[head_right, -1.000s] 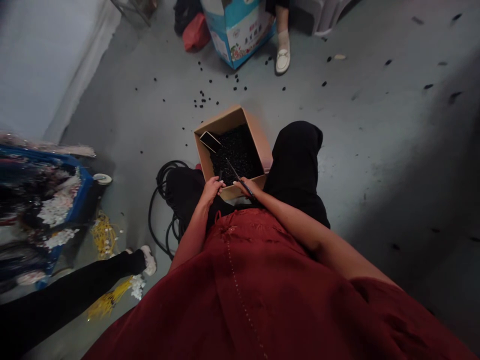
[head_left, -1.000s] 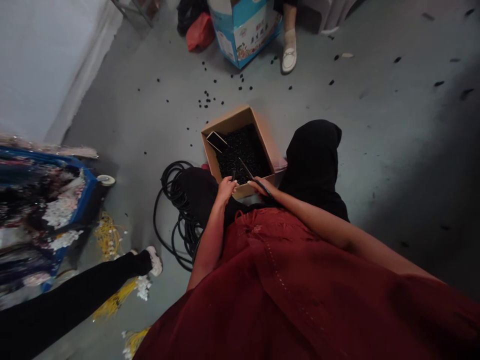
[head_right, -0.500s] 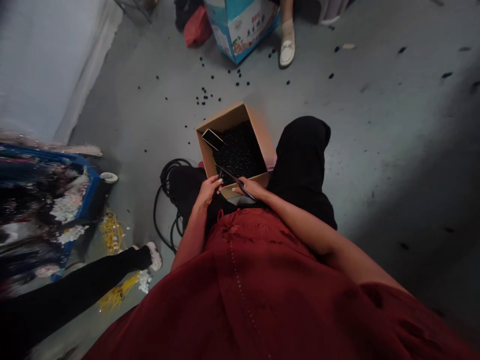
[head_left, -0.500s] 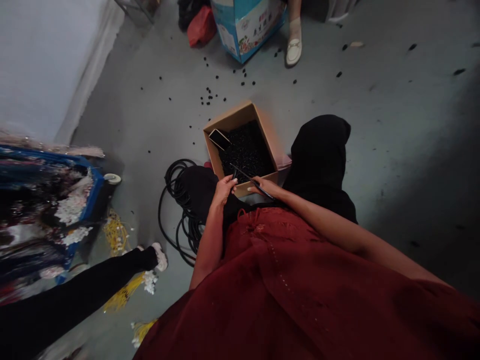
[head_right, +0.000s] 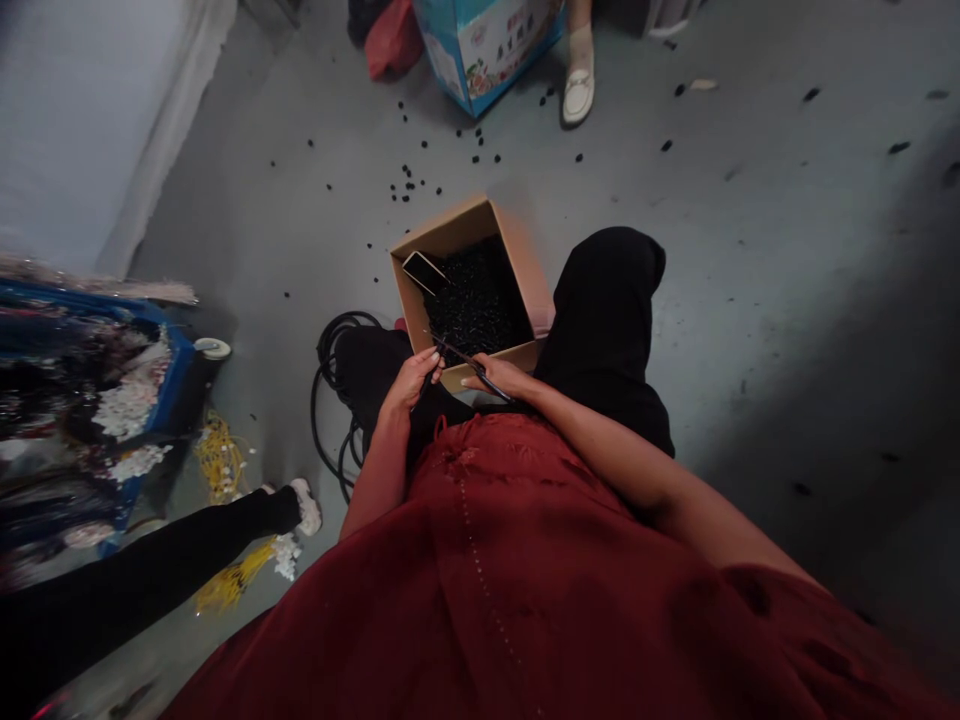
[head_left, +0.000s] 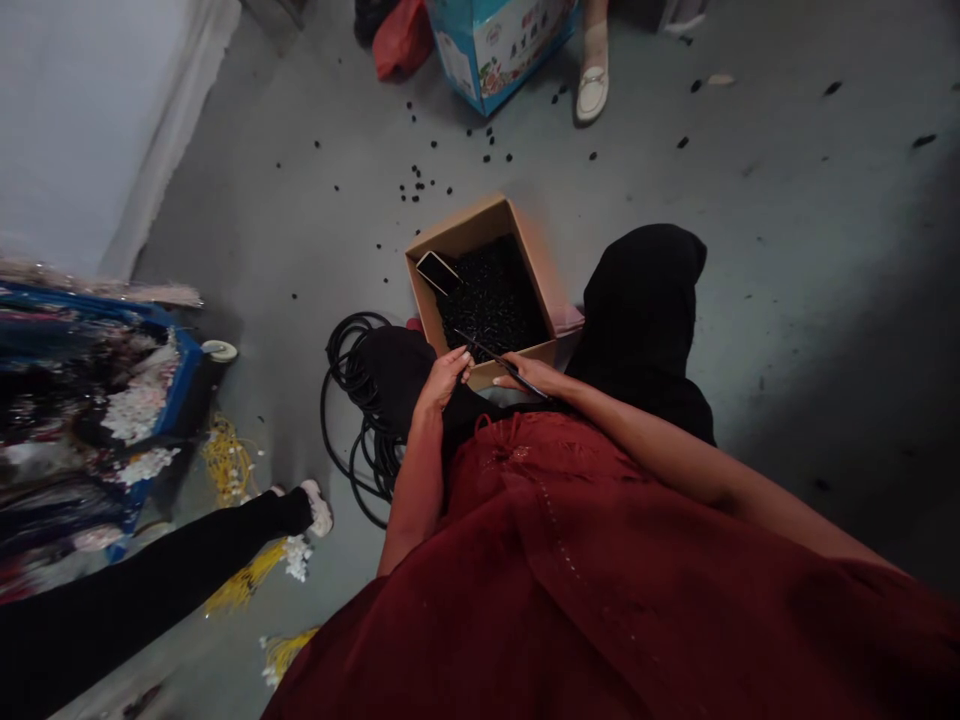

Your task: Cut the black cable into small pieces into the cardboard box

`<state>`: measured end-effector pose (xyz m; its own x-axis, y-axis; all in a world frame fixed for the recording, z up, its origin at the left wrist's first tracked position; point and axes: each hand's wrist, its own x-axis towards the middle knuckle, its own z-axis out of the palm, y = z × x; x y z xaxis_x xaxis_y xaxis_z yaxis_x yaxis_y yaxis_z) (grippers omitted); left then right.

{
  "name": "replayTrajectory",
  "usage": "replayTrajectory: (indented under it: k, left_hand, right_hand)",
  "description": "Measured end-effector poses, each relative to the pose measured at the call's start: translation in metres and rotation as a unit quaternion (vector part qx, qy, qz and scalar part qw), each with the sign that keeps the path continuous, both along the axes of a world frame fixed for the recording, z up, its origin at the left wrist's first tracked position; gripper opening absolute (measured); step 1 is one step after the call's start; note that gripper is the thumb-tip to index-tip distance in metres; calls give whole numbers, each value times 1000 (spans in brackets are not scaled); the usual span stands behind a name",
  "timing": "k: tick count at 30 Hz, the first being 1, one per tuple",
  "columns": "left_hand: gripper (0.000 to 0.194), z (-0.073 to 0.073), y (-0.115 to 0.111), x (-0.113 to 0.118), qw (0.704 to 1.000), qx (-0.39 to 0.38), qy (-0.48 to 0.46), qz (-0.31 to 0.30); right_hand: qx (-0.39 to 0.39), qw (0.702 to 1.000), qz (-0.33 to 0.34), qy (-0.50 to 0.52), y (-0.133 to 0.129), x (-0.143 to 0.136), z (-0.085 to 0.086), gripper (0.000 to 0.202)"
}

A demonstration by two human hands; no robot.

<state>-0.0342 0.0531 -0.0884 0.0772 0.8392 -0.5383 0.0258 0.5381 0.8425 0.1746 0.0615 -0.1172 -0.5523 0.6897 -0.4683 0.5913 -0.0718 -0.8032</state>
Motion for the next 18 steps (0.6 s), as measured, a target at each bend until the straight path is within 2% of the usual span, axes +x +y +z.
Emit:
replayTrajectory:
  k: [9, 18]
  left_hand:
    - [35, 1, 0, -2, 999, -8, -20, -39]
    - [36, 0, 2, -6, 997, -20, -29, -72]
  right_hand:
    - [-6, 1000, 4, 19, 2, 2, 0, 53]
    - [0, 998, 27, 59, 3, 7, -5, 65]
